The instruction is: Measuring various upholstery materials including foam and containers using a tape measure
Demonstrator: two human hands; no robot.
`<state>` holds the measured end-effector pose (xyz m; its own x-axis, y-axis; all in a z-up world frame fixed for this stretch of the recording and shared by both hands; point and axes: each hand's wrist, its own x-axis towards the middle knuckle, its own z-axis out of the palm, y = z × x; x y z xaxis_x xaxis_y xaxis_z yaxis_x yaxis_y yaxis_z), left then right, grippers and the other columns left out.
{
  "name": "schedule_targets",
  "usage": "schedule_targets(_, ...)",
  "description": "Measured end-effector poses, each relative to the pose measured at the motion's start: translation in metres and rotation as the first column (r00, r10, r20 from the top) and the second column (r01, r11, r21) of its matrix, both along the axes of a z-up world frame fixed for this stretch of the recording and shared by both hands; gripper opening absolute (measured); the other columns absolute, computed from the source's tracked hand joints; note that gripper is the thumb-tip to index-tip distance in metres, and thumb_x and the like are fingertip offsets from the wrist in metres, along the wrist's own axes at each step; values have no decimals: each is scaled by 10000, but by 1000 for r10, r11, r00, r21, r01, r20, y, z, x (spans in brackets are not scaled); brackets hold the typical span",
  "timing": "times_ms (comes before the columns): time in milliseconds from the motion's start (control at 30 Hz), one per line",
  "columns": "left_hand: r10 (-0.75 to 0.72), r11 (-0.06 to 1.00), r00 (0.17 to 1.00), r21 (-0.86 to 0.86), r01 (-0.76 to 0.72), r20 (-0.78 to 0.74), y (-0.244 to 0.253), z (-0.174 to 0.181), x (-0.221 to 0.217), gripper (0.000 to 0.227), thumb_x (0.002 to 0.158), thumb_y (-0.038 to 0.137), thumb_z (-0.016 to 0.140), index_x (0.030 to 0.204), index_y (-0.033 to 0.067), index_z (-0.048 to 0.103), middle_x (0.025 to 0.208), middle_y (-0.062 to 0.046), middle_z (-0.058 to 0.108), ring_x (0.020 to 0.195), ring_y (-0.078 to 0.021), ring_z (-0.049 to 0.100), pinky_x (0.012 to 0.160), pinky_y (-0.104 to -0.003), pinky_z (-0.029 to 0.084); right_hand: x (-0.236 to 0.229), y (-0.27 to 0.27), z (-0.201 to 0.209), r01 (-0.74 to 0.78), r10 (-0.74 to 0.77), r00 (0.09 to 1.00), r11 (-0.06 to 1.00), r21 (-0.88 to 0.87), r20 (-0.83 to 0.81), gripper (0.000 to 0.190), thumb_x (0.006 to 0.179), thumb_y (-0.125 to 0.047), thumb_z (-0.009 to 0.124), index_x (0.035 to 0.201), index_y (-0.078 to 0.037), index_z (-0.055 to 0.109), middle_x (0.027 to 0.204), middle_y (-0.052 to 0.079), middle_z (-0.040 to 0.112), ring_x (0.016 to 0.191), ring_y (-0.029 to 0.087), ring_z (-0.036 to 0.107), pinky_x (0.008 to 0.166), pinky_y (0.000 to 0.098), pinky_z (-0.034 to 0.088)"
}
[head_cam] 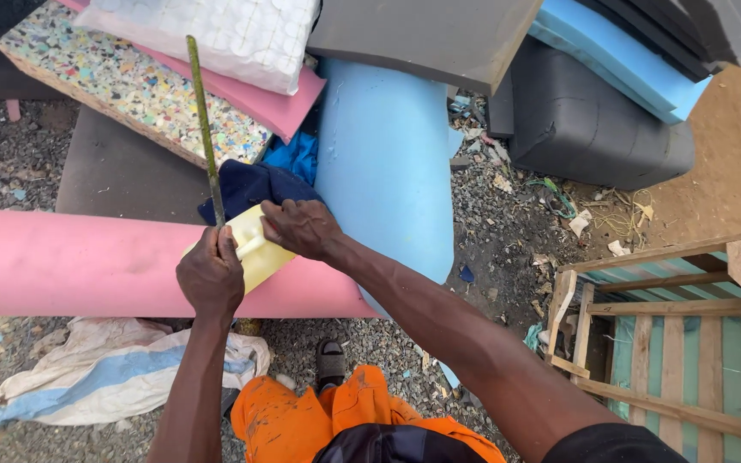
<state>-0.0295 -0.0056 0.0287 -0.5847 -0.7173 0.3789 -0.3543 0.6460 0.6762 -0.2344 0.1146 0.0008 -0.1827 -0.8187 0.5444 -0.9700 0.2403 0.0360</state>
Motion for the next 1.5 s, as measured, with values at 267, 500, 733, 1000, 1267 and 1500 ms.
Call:
schedule_targets(267, -9, 999, 999, -53, 11, 37, -1, 3, -18, 516, 1402, 496, 609, 971, 213, 639, 774, -203, 731, 847, -585, 802, 747, -709, 617, -9, 2, -21, 178, -188, 978, 979, -104, -94, 384, 1208, -499, 621, 1291, -135, 713, 663, 87, 657, 513, 355, 773, 525, 507, 623)
schedule_targets(500, 19, 999, 1000, 27, -20, 9, 8, 19, -12, 491, 1356, 499, 586, 955, 221, 641, 777, -195, 732, 839, -570, 815, 740, -719, 622, -21, 8, -3, -22, 22, 993, 1000, 0, -112, 427, 1198, -474, 672, 1349, -80, 734, 657, 94, 673, 537, 359, 806, 545, 516, 651)
schedule_targets(733, -5, 1000, 1000, -15, 4, -8, 17, 21, -26, 485, 1368, 473, 571, 960, 223, 645, 759, -166, 742, 795, -527, 827, 690, -677, 643, -14, 22, -9, 171, -168, 983, 984, 39, -74, 253, 1217, -449, 648, 1270, -202, 666, 584, -17, 643, 473, 267, 766, 542, 416, 644)
schedule_targets(1000, -42, 997, 999, -69, 41, -13, 25, 18, -41, 477, 1366, 475, 589, 963, 224, 641, 738, -129, 730, 744, -483, 826, 655, -622, 660, -1, 36, 29, 457, -475, 514, 856, 241, 714, 550, 1164, -667, 793, 1201, -139, 641, 768, 222, 822, 808, 521, 890, 741, 638, 663)
schedule_targets(1267, -12, 998, 997, 63, 17, -78, 33, 29, 2, 474, 1378, 437, 578, 974, 205, 666, 751, -162, 738, 762, -536, 803, 631, -651, 644, 114, 52, 54, 457, -75, -342, 858, 236, 937, 623, 1238, -627, 731, 1057, -37, 822, 809, 103, 771, 667, 211, 766, 551, 341, 572)
schedule_targets(1500, -5, 945, 981, 319, 68, -195, 59, 39, 23, 461, 1388, 412, 552, 1031, 150, 681, 833, -202, 748, 847, -559, 811, 656, -666, 679, 129, 30, 60, 434, -128, -362, 853, 288, 924, 543, 1094, -484, 973, 1133, 54, 916, 997, 210, 938, 882, 307, 971, 658, 356, 692)
